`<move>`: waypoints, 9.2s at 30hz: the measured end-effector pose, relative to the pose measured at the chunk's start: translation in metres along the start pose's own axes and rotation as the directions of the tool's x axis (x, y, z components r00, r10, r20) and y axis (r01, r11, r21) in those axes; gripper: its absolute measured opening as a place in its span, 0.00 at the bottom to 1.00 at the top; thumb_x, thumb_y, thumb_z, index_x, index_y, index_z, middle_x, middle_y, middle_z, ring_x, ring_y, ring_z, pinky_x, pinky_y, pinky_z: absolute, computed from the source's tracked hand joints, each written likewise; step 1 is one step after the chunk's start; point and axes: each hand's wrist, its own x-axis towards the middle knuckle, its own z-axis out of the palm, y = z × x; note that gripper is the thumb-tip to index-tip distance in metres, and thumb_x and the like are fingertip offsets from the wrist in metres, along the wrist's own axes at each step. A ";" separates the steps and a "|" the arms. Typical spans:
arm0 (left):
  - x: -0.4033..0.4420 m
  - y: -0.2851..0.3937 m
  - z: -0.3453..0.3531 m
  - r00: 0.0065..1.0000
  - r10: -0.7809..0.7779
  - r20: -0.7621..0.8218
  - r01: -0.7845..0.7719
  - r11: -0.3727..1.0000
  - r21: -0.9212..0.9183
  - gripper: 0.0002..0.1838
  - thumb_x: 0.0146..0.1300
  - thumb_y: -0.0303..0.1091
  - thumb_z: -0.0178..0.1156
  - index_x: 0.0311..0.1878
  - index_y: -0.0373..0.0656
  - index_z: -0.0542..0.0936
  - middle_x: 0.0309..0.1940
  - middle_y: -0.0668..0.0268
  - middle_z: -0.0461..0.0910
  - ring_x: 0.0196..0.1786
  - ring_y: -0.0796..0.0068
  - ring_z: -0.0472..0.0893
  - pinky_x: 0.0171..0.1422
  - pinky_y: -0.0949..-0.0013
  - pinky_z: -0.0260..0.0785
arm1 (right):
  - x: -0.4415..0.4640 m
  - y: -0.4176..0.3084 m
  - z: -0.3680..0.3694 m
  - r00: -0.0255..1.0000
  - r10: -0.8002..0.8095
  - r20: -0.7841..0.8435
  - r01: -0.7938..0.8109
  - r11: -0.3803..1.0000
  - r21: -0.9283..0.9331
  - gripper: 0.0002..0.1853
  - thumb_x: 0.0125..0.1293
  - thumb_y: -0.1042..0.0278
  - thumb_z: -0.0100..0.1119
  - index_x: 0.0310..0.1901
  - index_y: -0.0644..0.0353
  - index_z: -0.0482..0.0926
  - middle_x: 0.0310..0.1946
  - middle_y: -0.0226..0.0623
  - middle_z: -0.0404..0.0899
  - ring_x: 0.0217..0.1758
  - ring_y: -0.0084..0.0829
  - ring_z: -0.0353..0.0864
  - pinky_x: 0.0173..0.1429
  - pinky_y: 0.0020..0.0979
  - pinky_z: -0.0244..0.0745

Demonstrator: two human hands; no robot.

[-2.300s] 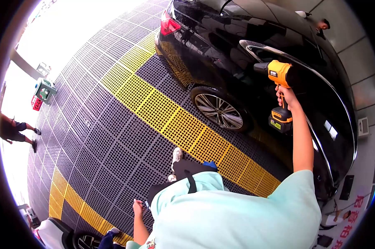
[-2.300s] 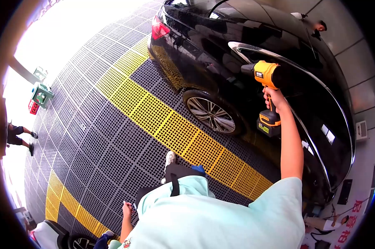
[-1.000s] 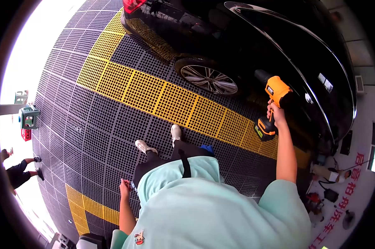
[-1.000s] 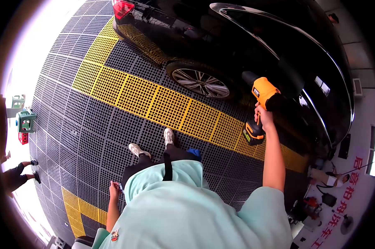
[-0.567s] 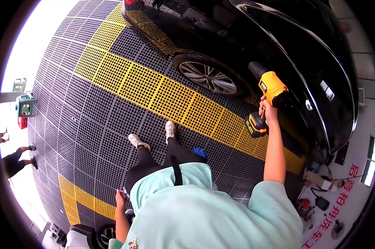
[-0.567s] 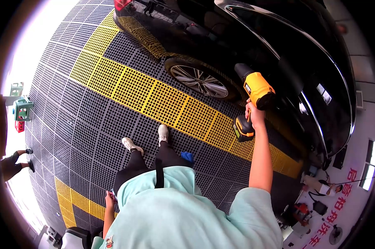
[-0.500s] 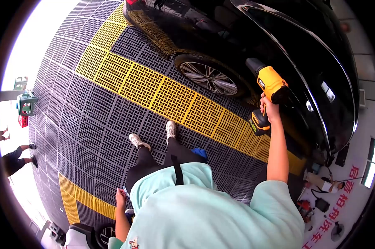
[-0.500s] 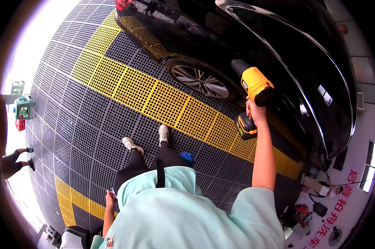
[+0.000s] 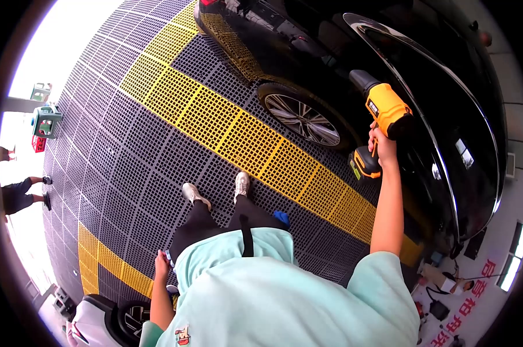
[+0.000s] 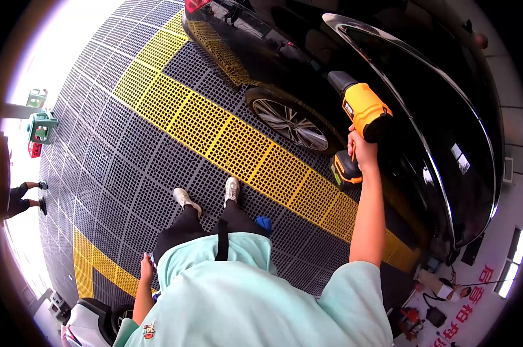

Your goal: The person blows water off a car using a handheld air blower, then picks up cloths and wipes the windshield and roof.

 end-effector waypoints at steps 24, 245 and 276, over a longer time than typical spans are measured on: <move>0.149 0.018 -0.253 0.972 -0.235 0.011 0.234 0.959 -0.162 0.31 0.75 0.59 0.34 0.29 0.43 0.72 0.11 0.74 0.58 0.13 0.78 0.60 0.18 0.71 0.56 | 0.058 -0.032 0.389 0.975 0.215 -0.051 -0.219 0.970 -0.109 0.08 0.61 0.63 0.55 0.29 0.55 0.71 0.16 0.27 0.69 0.13 0.23 0.68 0.17 0.28 0.65; 1.357 2.500 0.483 0.757 0.026 0.653 -0.504 0.659 0.558 0.32 0.71 0.63 0.42 0.27 0.43 0.75 0.15 0.68 0.67 0.15 0.75 0.66 0.17 0.70 0.63 | 1.597 -0.788 0.739 0.295 0.242 -0.924 -0.264 0.950 0.165 0.12 0.64 0.67 0.54 0.23 0.57 0.68 0.16 0.27 0.68 0.14 0.22 0.69 0.19 0.28 0.64; 1.132 2.550 1.255 0.357 -0.543 0.760 -0.934 -0.198 0.297 0.21 0.58 0.52 0.53 0.41 0.43 0.71 0.28 0.65 0.69 0.30 0.67 0.69 0.32 0.62 0.65 | 1.778 -0.747 0.737 -0.210 0.599 -0.773 -0.489 0.621 0.613 0.24 0.59 0.45 0.59 0.47 0.56 0.82 0.40 0.50 0.84 0.46 0.51 0.83 0.51 0.45 0.78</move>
